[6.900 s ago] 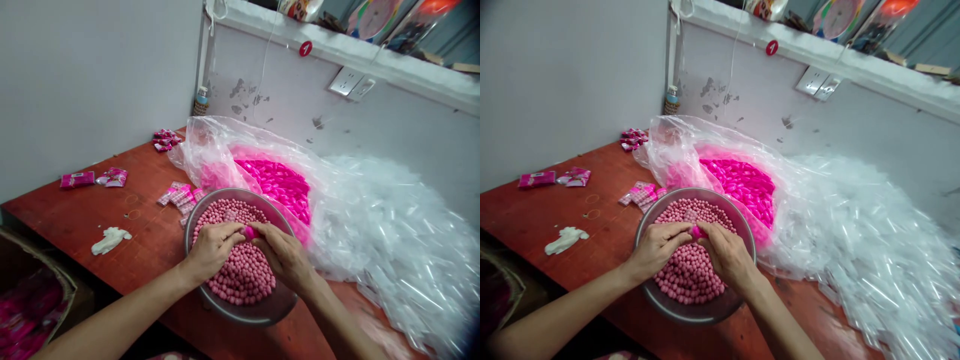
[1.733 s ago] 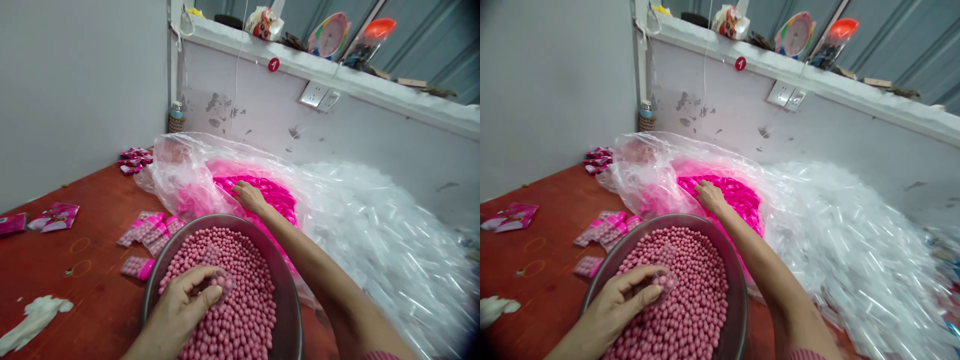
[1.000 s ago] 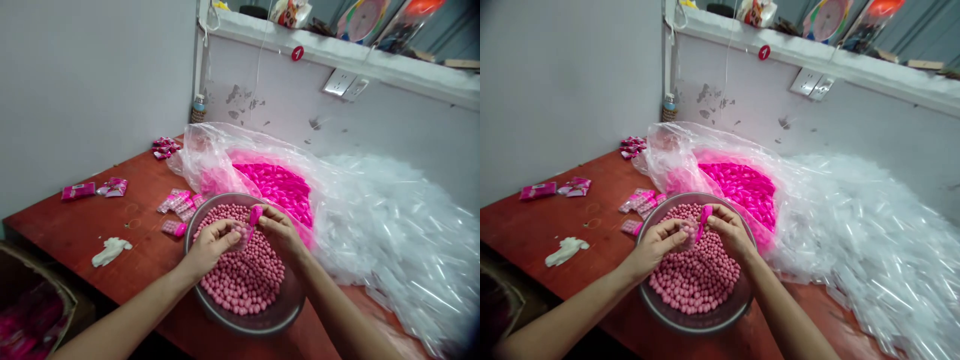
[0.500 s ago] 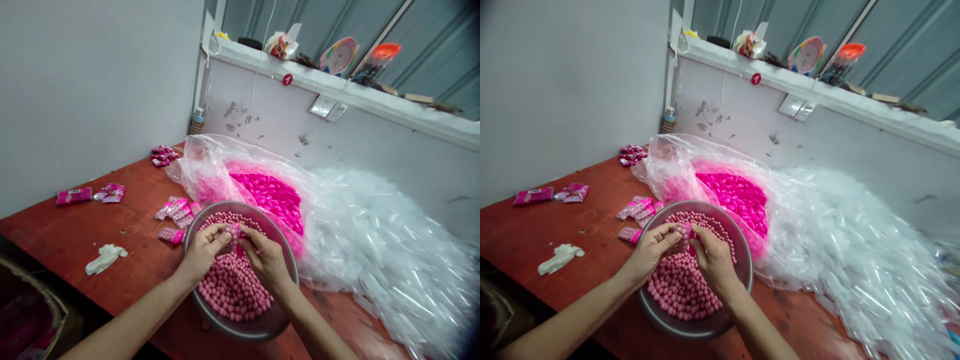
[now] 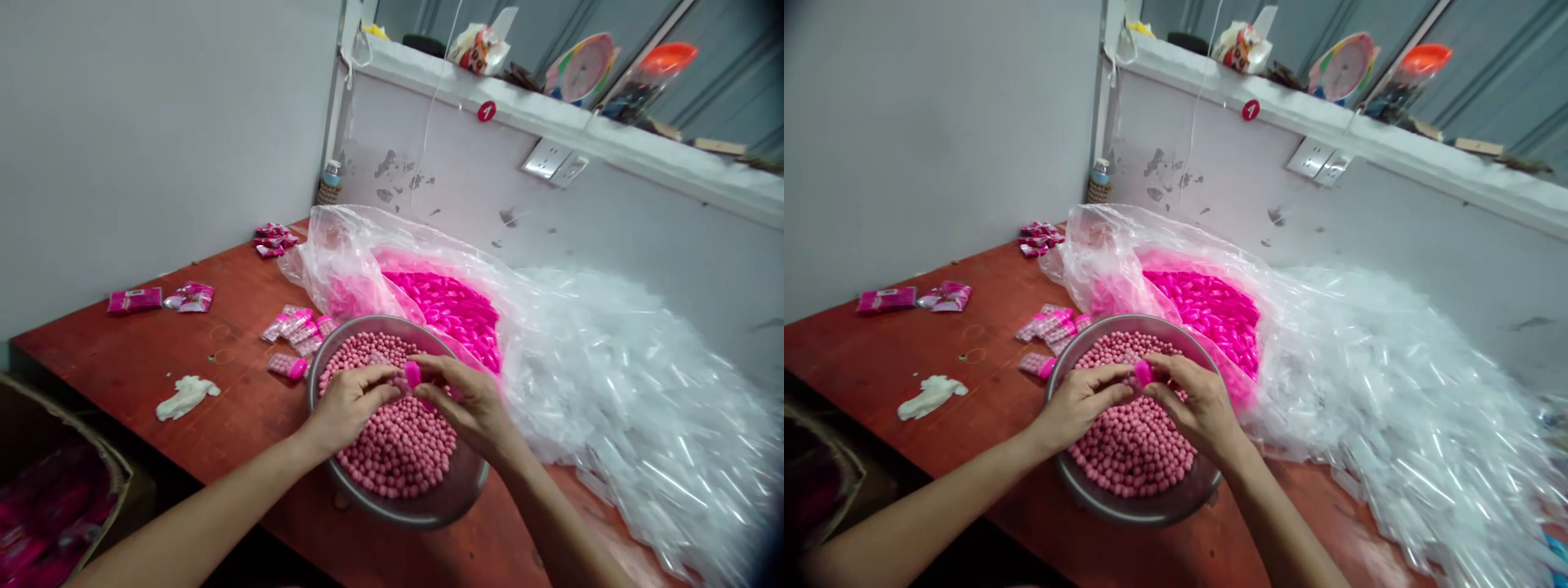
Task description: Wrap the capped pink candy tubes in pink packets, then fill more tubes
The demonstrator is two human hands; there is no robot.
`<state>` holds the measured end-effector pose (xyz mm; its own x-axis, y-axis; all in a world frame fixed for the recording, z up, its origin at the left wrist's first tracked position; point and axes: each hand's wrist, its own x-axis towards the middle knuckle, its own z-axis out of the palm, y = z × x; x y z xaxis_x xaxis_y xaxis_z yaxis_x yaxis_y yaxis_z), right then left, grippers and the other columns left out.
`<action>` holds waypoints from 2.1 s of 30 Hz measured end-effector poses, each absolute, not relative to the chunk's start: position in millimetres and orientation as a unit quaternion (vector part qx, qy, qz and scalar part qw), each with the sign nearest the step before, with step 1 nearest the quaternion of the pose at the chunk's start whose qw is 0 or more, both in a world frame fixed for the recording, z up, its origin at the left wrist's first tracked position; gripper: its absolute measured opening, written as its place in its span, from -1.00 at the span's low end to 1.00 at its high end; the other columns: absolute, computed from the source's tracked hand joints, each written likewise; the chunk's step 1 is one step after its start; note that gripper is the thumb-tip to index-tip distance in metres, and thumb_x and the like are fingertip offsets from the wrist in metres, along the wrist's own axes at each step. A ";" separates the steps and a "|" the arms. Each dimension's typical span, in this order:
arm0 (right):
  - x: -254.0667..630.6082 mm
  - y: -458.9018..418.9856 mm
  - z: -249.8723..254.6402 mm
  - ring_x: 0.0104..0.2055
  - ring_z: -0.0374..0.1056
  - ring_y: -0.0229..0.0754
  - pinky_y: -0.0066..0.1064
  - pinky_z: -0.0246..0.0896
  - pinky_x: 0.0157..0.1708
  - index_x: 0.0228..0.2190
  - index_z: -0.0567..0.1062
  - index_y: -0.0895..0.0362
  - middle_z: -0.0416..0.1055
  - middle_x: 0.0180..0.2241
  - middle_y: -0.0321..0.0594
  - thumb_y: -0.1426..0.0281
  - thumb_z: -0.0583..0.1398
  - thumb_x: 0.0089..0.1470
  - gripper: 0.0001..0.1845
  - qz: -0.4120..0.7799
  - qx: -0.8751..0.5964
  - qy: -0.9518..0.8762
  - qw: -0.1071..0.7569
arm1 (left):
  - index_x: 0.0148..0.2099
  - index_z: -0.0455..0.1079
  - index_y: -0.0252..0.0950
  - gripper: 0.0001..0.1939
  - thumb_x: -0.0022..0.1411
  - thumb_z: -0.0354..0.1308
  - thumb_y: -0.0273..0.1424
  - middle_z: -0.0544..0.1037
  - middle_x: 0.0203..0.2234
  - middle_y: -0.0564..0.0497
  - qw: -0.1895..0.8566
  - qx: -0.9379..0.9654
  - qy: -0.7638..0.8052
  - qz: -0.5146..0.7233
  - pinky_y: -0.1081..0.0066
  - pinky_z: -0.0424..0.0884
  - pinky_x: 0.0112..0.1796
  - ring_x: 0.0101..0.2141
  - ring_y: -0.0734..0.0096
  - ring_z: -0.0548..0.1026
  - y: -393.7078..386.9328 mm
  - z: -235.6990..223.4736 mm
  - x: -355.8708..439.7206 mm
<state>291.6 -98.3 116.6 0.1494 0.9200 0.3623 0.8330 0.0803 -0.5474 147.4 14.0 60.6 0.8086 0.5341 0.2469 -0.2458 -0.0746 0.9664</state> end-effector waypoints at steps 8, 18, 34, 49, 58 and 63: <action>281.7 -103.8 122.2 -0.43 0.29 -0.22 -0.46 0.15 -0.47 -0.30 0.35 0.18 0.35 -0.48 -0.20 0.42 0.04 0.12 -0.88 -0.025 -0.652 -0.739 0.168 | -0.12 0.44 -0.24 -0.76 0.17 0.06 -0.44 0.55 -0.30 0.02 0.561 0.754 0.111 0.323 0.47 0.34 -0.22 -0.28 0.41 0.48 8.6 66.3 140.4; 280.7 -114.4 103.9 -0.40 0.29 -0.14 -0.30 0.23 -0.37 -0.27 0.34 0.25 0.37 -0.45 -0.09 0.57 -0.02 0.09 -0.81 -0.083 -0.630 -0.769 0.074 | -0.23 0.44 -0.35 -0.78 0.19 -0.03 -0.50 0.51 -0.50 -0.02 0.396 0.868 0.053 0.294 0.45 0.32 -0.35 -0.45 0.43 0.44 6.7 59.3 143.7; 299.0 -110.4 84.7 -0.47 0.35 -0.32 -0.46 0.31 -0.40 -0.30 0.46 0.12 0.43 -0.37 -0.27 0.27 0.30 -0.15 -0.68 0.461 -0.546 -0.331 0.616 | -0.12 0.46 -0.23 -0.74 0.12 0.11 -0.39 0.57 -0.28 0.00 0.656 0.696 0.090 0.279 0.42 0.35 -0.21 -0.26 0.35 0.48 15.1 64.5 148.9; 290.9 -90.9 97.1 -0.37 0.42 -0.18 -0.19 0.27 -0.19 -0.45 0.49 0.20 0.47 -0.50 -0.29 0.51 0.33 -0.32 -0.75 0.626 -0.522 -0.226 0.533 | -0.24 0.47 -0.28 -0.79 0.18 0.00 -0.48 0.51 -0.51 -0.01 0.355 0.873 0.050 0.330 0.42 0.28 -0.36 -0.44 0.41 0.39 13.1 58.2 143.7; 286.1 -94.9 97.3 -0.41 0.43 -0.23 -0.34 0.31 -0.29 -0.39 0.48 0.19 0.48 -0.45 -0.24 0.38 0.31 -0.20 -0.76 0.572 -0.554 -0.250 0.550 | -0.10 0.44 -0.23 -0.75 0.17 0.04 -0.39 0.53 -0.48 0.02 0.454 0.829 0.069 0.319 0.45 0.31 -0.33 -0.42 0.43 0.41 12.4 64.0 145.3; 290.6 -103.7 99.1 -0.34 0.44 -0.20 -0.31 0.31 -0.25 -0.27 0.45 0.16 0.48 -0.35 -0.16 0.19 0.20 -0.04 -0.66 0.582 -0.538 -0.306 0.528 | -0.05 0.41 -0.27 -0.70 0.15 0.06 -0.39 0.56 -0.28 -0.03 0.606 0.750 0.060 0.258 0.39 0.36 -0.23 -0.31 0.36 0.47 12.6 65.3 149.7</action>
